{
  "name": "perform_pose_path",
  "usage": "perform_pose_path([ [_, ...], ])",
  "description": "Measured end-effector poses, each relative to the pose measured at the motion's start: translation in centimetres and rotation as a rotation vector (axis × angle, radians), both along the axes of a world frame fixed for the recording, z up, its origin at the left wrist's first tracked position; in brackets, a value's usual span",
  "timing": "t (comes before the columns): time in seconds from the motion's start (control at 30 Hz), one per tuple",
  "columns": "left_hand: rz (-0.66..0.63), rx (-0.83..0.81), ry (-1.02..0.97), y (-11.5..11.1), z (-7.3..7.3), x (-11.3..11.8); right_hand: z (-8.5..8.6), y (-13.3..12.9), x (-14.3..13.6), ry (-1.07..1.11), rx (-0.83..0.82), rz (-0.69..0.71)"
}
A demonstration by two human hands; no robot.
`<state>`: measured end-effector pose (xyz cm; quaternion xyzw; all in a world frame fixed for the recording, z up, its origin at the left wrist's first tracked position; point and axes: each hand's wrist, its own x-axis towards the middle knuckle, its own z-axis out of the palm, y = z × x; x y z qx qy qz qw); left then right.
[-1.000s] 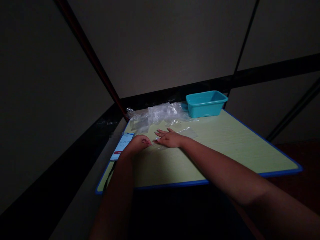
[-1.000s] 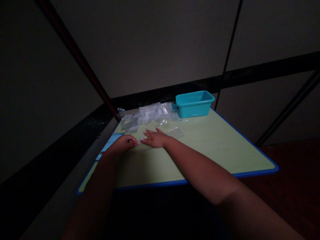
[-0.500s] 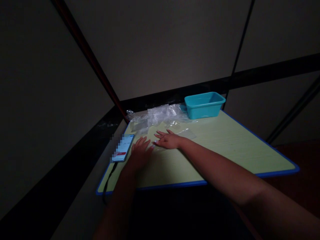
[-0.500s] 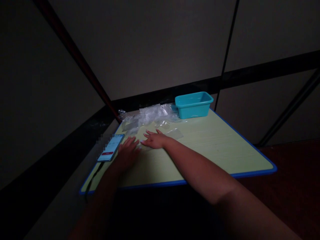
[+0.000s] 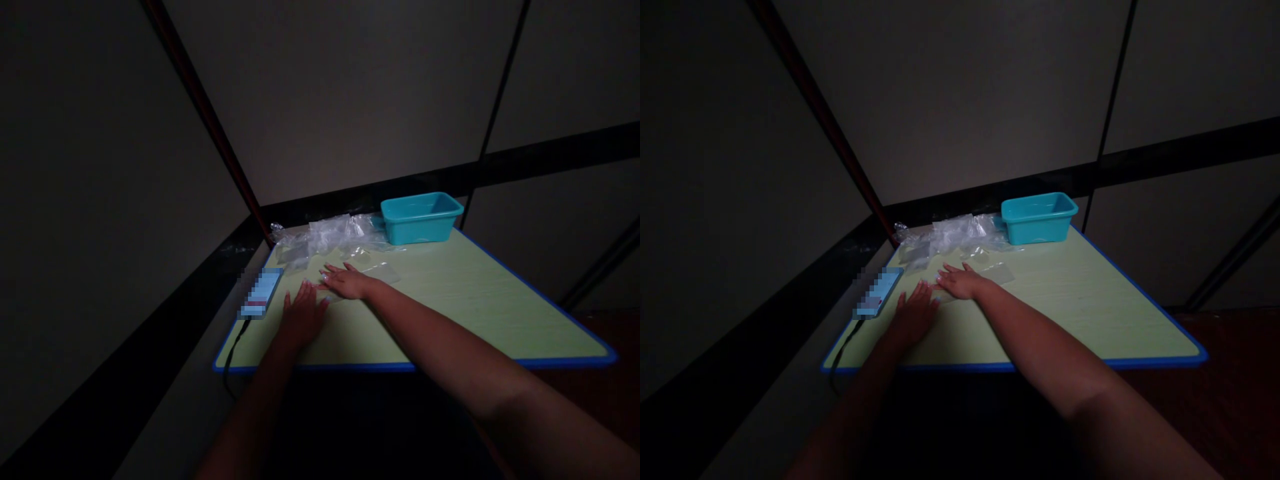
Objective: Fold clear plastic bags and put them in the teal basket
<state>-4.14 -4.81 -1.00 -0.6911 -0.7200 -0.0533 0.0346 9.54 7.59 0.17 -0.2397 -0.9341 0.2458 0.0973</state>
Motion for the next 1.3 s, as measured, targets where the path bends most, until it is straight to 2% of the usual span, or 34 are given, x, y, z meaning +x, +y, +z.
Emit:
perform_pose_path([
  [0.27, 0.039, -0.01, 0.033, -0.1, -0.2, 0.1, 0.0, -0.1, 0.2, -0.023, 0.126, 0.016],
  [0.4, 0.04, -0.012, 0.029, -0.2, -0.1, 0.3, 0.5, -0.3, 0.7, -0.04, 0.122, -0.045],
  [0.5, 0.035, -0.01, 0.04, -0.2, 0.0, 0.3, 1.4, -0.9, 1.2, -0.129, 0.109, -0.082],
  [0.73, 0.055, 0.006, 0.114, -0.1, -0.2, 0.4, 3.3, -2.5, 1.6, -0.415, 0.142, -0.062],
  [0.97, 0.091, 0.034, 0.127, -0.3, -0.1, 0.6, 2.8, -2.2, 1.5, -0.509, 0.082, -0.086],
  [1.2, 0.239, 0.043, 0.125, -0.3, -0.3, 0.5, 1.9, -1.8, 1.1, -0.499, 0.066, -0.131],
  [1.3, 0.204, 0.08, 0.128, -0.3, 0.2, 0.6, 1.4, -1.6, 0.8, -0.472, 0.083, -0.162],
])
